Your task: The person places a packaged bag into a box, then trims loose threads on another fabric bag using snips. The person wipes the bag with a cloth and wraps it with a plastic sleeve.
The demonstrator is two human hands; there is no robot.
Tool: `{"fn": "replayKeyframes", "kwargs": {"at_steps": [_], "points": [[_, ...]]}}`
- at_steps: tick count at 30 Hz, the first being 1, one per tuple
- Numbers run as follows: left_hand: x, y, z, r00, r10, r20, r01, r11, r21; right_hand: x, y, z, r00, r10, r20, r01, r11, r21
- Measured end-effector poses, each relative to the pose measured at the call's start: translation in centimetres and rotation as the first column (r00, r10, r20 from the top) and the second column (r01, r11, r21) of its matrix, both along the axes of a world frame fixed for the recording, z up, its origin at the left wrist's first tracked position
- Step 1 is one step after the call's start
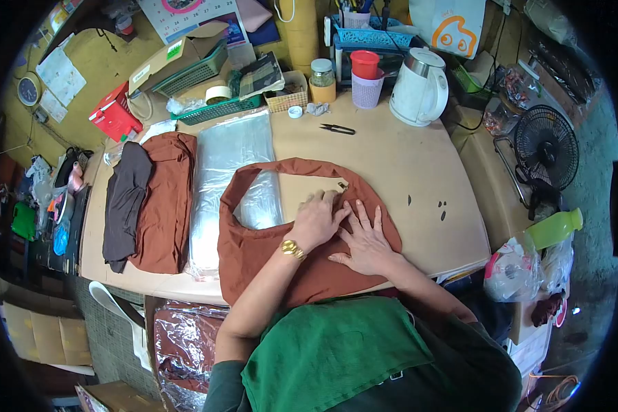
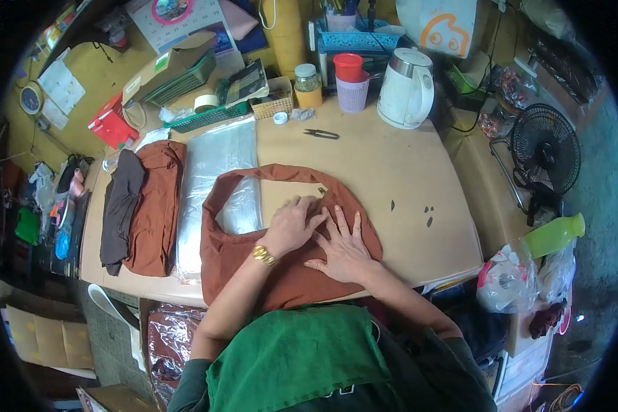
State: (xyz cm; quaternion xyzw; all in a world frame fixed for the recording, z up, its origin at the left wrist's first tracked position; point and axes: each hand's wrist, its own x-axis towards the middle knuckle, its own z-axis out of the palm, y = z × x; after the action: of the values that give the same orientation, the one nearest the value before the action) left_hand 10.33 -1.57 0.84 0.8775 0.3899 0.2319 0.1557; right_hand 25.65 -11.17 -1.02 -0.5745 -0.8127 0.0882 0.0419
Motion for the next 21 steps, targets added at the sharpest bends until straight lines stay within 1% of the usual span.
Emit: {"fn": "replayKeyframes", "kwargs": {"at_steps": [2, 3, 5, 6, 9, 10, 11, 13, 14, 15, 16, 17, 18, 19, 20, 21], "points": [[1.7, 1.1, -1.8, 0.992, 0.105, 0.066, -0.115, 0.976, 0.186, 0.1, 0.2, 0.2, 1.000, 0.008, 0.009, -0.007, 0.999, -0.037], [2.6, 1.7, -2.9, 0.993, 0.100, 0.066, -0.111, 0.977, 0.184, 0.1, 0.2, 0.2, 1.000, 0.020, 0.018, -0.018, 0.997, -0.070], [4.1, 2.8, -4.0, 0.992, 0.098, 0.080, -0.101, 0.994, 0.031, 0.1, 0.1, 0.3, 1.000, 0.025, -0.003, -0.025, 0.998, -0.059], [4.5, 3.2, -4.0, 0.993, 0.103, 0.052, -0.104, 0.994, 0.014, 0.2, 0.1, 0.3, 0.999, 0.036, -0.024, -0.037, 0.998, -0.045], [4.0, 4.1, -3.9, 0.996, 0.068, 0.050, -0.069, 0.998, 0.014, 0.6, -0.1, 1.0, 0.997, 0.063, -0.038, -0.065, 0.996, -0.062], [3.6, 4.2, -3.9, 0.994, 0.088, 0.066, -0.087, 0.996, -0.019, 0.7, -0.4, 1.0, 0.997, 0.061, -0.046, -0.064, 0.996, -0.064], [2.5, 4.1, -3.3, 0.994, 0.090, 0.061, -0.089, 0.996, -0.020, 1.2, -0.6, 1.0, 0.997, 0.064, -0.042, -0.065, 0.997, -0.034], [-1.0, 4.1, -1.2, 0.968, 0.039, 0.249, -0.091, 0.976, 0.199, 3.0, -0.4, 1.5, 0.997, 0.072, -0.033, -0.071, 0.997, 0.003], [-3.2, 2.9, 1.4, 0.962, 0.191, 0.197, -0.244, 0.922, 0.299, 4.5, 0.1, 2.0, 0.992, 0.063, -0.110, -0.073, 0.994, -0.086], [-5.7, 1.8, 3.6, 0.926, 0.342, 0.159, -0.378, 0.833, 0.404, 5.3, 1.0, 2.8, 0.981, 0.049, -0.186, -0.081, 0.982, -0.172], [-8.2, 1.7, 3.7, 0.856, 0.506, 0.105, -0.504, 0.772, 0.387, 5.5, 2.0, 4.2, 0.904, -0.089, -0.417, 0.036, 0.990, -0.133], [-10.8, 1.7, 3.9, 0.758, 0.650, 0.042, -0.615, 0.693, 0.376, 5.3, 3.1, 4.6, 0.901, -0.092, -0.423, 0.036, 0.990, -0.138], [-13.4, 2.0, 3.2, 0.758, 0.651, -0.034, -0.616, 0.732, 0.292, 4.9, 4.3, 4.9, 0.888, -0.099, -0.450, 0.167, 0.979, 0.116], [-15.7, 2.3, 2.1, 0.754, 0.648, -0.106, -0.622, 0.756, 0.202, 4.3, 5.3, 5.3, 0.876, -0.093, -0.473, 0.286, 0.890, 0.356], [-16.8, 2.7, 1.5, 0.819, 0.572, -0.033, -0.558, 0.809, 0.185, 3.4, 7.0, 5.5, 0.878, -0.081, -0.472, 0.276, 0.892, 0.360], [-17.1, 3.2, 1.0, 0.813, 0.581, -0.029, -0.567, 0.802, 0.189, 2.4, 8.8, 5.2, 0.920, -0.035, -0.389, 0.240, 0.837, 0.492]]}}
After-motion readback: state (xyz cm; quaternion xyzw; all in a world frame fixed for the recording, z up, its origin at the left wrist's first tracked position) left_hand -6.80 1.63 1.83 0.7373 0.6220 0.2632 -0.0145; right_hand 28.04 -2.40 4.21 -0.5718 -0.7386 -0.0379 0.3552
